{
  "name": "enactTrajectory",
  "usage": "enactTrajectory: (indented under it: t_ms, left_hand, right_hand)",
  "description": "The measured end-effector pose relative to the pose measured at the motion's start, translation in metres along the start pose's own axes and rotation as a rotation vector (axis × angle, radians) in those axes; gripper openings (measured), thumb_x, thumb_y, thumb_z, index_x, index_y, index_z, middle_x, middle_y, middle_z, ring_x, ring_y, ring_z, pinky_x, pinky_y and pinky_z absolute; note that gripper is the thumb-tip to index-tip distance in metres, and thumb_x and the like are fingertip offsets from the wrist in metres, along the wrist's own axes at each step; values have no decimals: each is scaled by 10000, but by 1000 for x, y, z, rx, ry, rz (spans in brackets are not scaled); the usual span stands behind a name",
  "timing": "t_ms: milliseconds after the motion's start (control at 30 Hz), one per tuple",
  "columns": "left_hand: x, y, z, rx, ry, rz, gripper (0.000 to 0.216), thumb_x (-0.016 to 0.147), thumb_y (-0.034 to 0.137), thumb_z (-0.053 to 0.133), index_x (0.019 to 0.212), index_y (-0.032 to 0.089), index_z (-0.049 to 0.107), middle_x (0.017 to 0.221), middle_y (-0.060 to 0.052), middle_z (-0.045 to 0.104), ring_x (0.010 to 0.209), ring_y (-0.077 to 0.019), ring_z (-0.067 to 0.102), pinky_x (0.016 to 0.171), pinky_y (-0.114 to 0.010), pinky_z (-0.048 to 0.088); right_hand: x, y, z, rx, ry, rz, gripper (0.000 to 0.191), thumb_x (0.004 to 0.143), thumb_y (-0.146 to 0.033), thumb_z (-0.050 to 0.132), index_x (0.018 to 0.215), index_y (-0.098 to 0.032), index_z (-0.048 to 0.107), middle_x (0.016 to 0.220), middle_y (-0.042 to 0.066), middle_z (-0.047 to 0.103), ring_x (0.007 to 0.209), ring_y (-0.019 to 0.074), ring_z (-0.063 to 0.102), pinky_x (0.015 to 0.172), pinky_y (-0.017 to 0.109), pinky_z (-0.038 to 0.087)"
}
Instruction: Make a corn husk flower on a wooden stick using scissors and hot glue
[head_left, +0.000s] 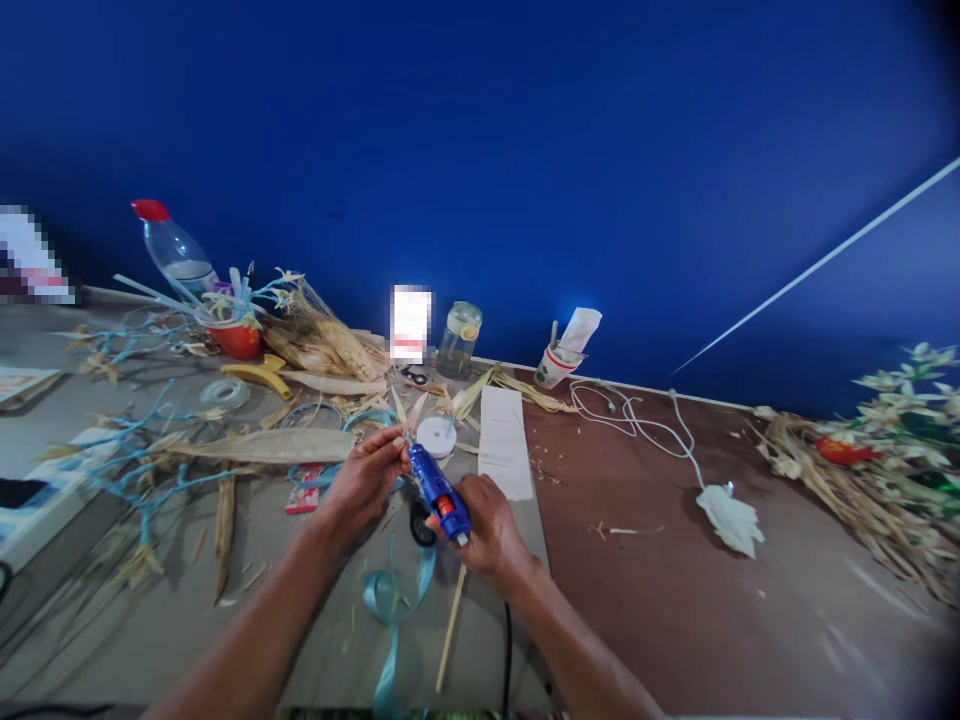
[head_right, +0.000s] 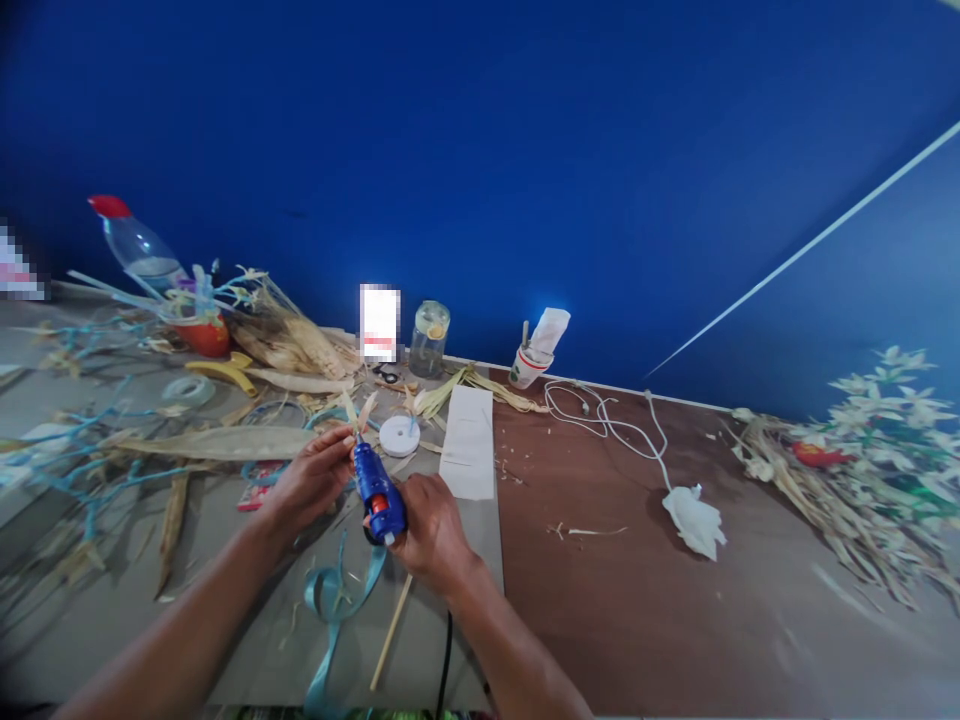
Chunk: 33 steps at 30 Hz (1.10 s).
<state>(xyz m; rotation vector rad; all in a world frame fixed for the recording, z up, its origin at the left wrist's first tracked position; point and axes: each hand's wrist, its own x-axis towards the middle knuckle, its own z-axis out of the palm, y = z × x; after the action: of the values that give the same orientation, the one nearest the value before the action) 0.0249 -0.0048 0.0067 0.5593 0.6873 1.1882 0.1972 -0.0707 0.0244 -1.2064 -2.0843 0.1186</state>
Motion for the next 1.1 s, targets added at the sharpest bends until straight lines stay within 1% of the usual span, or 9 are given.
enactTrajectory:
  t_ms: [200, 367, 500, 833, 900, 1000, 1100]
  left_hand:
    - [1, 0, -1, -14, -14, 3, 166, 690, 146, 730, 847, 128, 680, 625, -3, 629, 551, -82, 559, 571, -186, 456]
    - [1, 0, -1, -38, -3, -2, 154, 679, 136, 738, 823, 128, 684, 634, -1, 631, 554, -79, 559, 567, -182, 460]
    - [1, -1, -2, -51, -16, -1, 166, 684, 132, 735, 843, 132, 687, 633, -2, 631, 563, -80, 563, 577, -179, 463]
    - [0, 0, -2, -58, -8, -9, 155, 697, 128, 719, 845, 123, 675, 641, -8, 630, 563, -77, 564, 585, -177, 462]
    - [0, 1, 0, -65, -7, -5, 144, 698, 123, 713, 835, 125, 672, 626, -7, 622, 570, -81, 566, 595, -180, 463]
    - [-1, 2, 2, -70, 7, -2, 128, 693, 116, 708, 812, 133, 664, 609, -5, 617, 584, -91, 574, 617, -194, 469]
    - [0, 2, 3, -56, 4, 9, 130, 683, 131, 715, 800, 137, 659, 581, 1, 609, 563, -92, 565, 610, -205, 468]
  right_hand:
    - [-1, 2, 0, -3, -5, 43, 301, 894, -435, 436, 726, -195, 507, 644, 18, 517, 606, 163, 466, 578, 275, 339]
    - [-1, 2, 1, 3, -10, 12, 314, 898, -443, 428, 732, -191, 513, 636, 19, 512, 599, 162, 465, 576, 272, 339]
    - [-2, 3, 1, -7, -10, 31, 268, 883, -415, 468, 745, -190, 515, 648, 15, 512, 609, 162, 470, 578, 268, 334]
    - [0, 1, -1, 30, -13, 24, 240, 881, -391, 456, 746, -197, 500, 645, 12, 508, 607, 164, 463, 583, 278, 336]
    - [1, 0, -6, 46, 1, 34, 202, 854, -378, 490, 767, -196, 501, 663, 17, 515, 623, 170, 468, 596, 285, 344]
    - [3, -2, -14, 95, -1, 39, 157, 788, -328, 550, 851, -189, 512, 732, 35, 546, 684, 188, 497, 644, 307, 369]
    - [4, -3, -22, 128, -12, 15, 220, 730, -258, 561, 930, -178, 516, 816, 60, 559, 755, 209, 517, 685, 332, 387]
